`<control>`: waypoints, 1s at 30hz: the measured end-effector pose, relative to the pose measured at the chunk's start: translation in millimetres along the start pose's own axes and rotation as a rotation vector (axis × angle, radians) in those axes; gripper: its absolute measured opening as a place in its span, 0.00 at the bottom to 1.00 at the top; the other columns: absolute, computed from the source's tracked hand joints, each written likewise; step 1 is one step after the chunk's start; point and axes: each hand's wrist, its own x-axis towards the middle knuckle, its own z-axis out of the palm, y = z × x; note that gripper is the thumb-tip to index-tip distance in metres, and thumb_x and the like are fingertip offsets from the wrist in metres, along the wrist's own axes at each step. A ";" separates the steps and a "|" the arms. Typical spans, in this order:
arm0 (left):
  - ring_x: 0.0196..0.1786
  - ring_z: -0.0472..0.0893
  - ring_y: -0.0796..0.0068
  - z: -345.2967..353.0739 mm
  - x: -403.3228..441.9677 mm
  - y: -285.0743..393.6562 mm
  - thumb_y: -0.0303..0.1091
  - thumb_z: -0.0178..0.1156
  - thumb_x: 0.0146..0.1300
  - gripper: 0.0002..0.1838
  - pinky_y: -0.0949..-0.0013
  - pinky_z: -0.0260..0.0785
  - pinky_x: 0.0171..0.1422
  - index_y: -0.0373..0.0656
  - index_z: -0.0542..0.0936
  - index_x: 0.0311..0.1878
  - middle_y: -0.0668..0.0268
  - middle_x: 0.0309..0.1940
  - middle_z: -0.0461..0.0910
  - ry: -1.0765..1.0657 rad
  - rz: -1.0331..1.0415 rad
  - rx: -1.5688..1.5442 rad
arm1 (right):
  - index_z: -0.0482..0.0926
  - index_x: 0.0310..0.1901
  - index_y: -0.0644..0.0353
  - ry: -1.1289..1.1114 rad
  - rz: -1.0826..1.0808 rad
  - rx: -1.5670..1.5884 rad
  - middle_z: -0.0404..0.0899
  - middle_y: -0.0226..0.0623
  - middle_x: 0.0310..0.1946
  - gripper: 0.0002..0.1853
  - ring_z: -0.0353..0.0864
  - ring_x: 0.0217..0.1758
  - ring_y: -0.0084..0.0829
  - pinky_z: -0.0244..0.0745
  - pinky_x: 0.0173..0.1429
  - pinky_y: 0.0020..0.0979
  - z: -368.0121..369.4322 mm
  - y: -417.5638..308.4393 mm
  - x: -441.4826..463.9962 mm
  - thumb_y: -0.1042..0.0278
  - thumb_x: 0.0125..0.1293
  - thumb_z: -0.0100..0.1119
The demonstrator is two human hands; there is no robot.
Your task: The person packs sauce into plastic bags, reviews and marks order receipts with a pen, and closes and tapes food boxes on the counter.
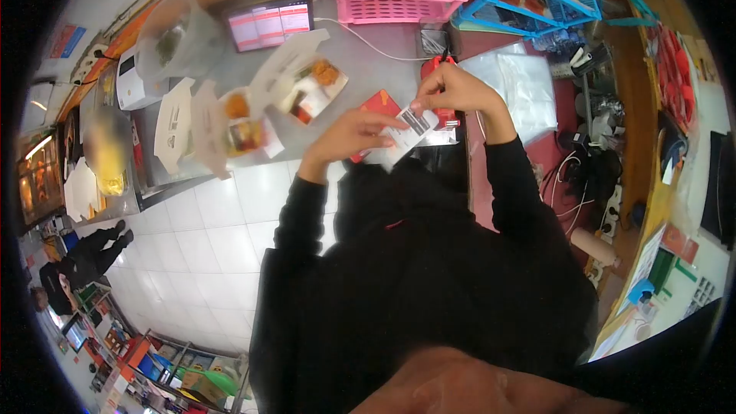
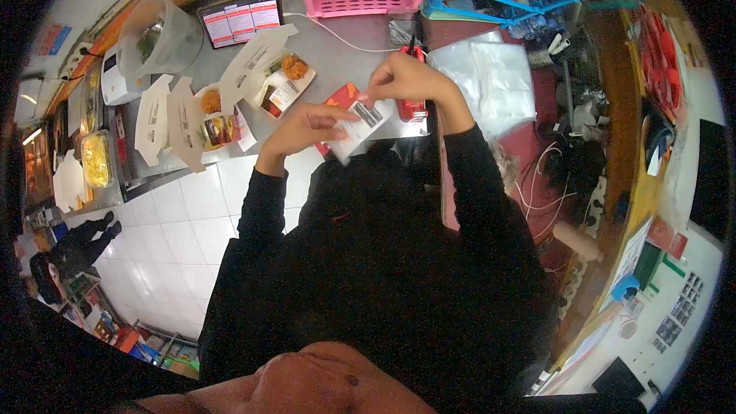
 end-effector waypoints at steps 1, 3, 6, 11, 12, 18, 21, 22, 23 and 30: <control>0.35 0.73 0.90 2.1 -1.6 2.8 0.21 0.61 0.59 0.26 0.79 0.66 0.36 0.44 0.75 0.63 0.71 0.33 0.83 -0.007 -0.075 0.064 | 0.85 0.32 0.64 0.030 -0.065 -0.040 0.81 0.29 0.24 0.11 0.75 0.30 0.17 0.69 0.37 0.23 -0.7 12.3 7.8 0.62 0.60 0.66; 0.31 0.72 0.90 9.4 -7.3 12.5 0.20 0.61 0.59 0.29 0.80 0.65 0.34 0.45 0.72 0.65 0.70 0.32 0.83 0.087 -0.053 -0.064 | 0.85 0.34 0.64 0.273 -0.167 0.210 0.82 0.31 0.27 0.10 0.76 0.28 0.19 0.71 0.35 0.24 4.8 26.3 14.3 0.65 0.59 0.65; 0.28 0.74 0.88 23.3 -16.9 35.0 0.18 0.62 0.56 0.35 0.80 0.67 0.34 0.45 0.68 0.69 0.67 0.31 0.83 0.252 0.075 -0.210 | 0.83 0.39 0.65 0.700 0.045 0.437 0.83 0.34 0.33 0.10 0.82 0.32 0.25 0.78 0.39 0.28 14.7 81.6 24.5 0.69 0.59 0.62; 0.33 0.79 0.82 32.9 -38.5 64.5 0.17 0.64 0.52 0.38 0.78 0.72 0.40 0.40 0.66 0.69 0.63 0.30 0.83 0.336 0.179 -0.246 | 0.70 0.51 0.67 0.890 0.568 0.810 0.81 0.48 0.40 0.13 0.85 0.37 0.43 0.83 0.35 0.35 68.5 212.8 7.9 0.73 0.66 0.51; 0.31 0.79 0.82 35.2 -40.9 69.9 0.16 0.65 0.50 0.39 0.78 0.71 0.38 0.38 0.65 0.69 0.62 0.29 0.83 0.354 0.191 -0.236 | 0.68 0.52 0.67 0.820 0.550 0.904 0.81 0.49 0.41 0.14 0.85 0.37 0.43 0.84 0.37 0.35 74.4 212.6 4.7 0.73 0.66 0.52; 0.30 0.79 0.82 36.6 -43.0 81.4 0.16 0.64 0.49 0.39 0.79 0.71 0.36 0.34 0.65 0.68 0.60 0.32 0.82 0.348 0.244 -0.194 | 0.74 0.44 0.63 0.815 0.364 1.075 0.82 0.45 0.33 0.10 0.85 0.31 0.35 0.83 0.31 0.32 86.8 235.9 2.1 0.68 0.66 0.59; 0.35 0.81 0.80 34.7 -43.4 83.2 0.17 0.63 0.52 0.36 0.77 0.74 0.41 0.36 0.67 0.67 0.58 0.46 0.81 0.323 0.237 -0.226 | 0.77 0.39 0.62 1.026 0.490 0.865 0.80 0.38 0.23 0.12 0.80 0.21 0.29 0.76 0.22 0.26 107.8 218.8 -19.9 0.63 0.62 0.66; 0.35 0.81 0.80 34.1 -44.2 83.7 0.17 0.63 0.52 0.35 0.77 0.74 0.41 0.36 0.67 0.67 0.57 0.48 0.80 0.327 0.220 -0.238 | 0.78 0.39 0.63 0.986 0.501 0.853 0.79 0.36 0.21 0.14 0.78 0.19 0.27 0.73 0.21 0.25 121.1 213.7 -33.2 0.61 0.61 0.67; 0.35 0.82 0.80 33.6 -45.2 83.8 0.17 0.63 0.53 0.35 0.77 0.74 0.41 0.36 0.68 0.67 0.57 0.51 0.79 0.335 0.204 -0.250 | 0.78 0.39 0.63 0.942 0.512 0.839 0.78 0.34 0.20 0.15 0.75 0.16 0.26 0.69 0.19 0.24 136.2 210.7 -50.2 0.60 0.60 0.68; 0.44 0.82 0.72 22.8 -25.0 24.0 0.31 0.62 0.61 0.27 0.68 0.73 0.50 0.41 0.73 0.64 0.59 0.50 0.81 0.492 0.176 -0.117 | 0.82 0.32 0.65 0.890 0.604 0.414 0.76 0.32 0.15 0.15 0.73 0.14 0.23 0.64 0.18 0.24 158.1 251.1 -40.7 0.58 0.59 0.68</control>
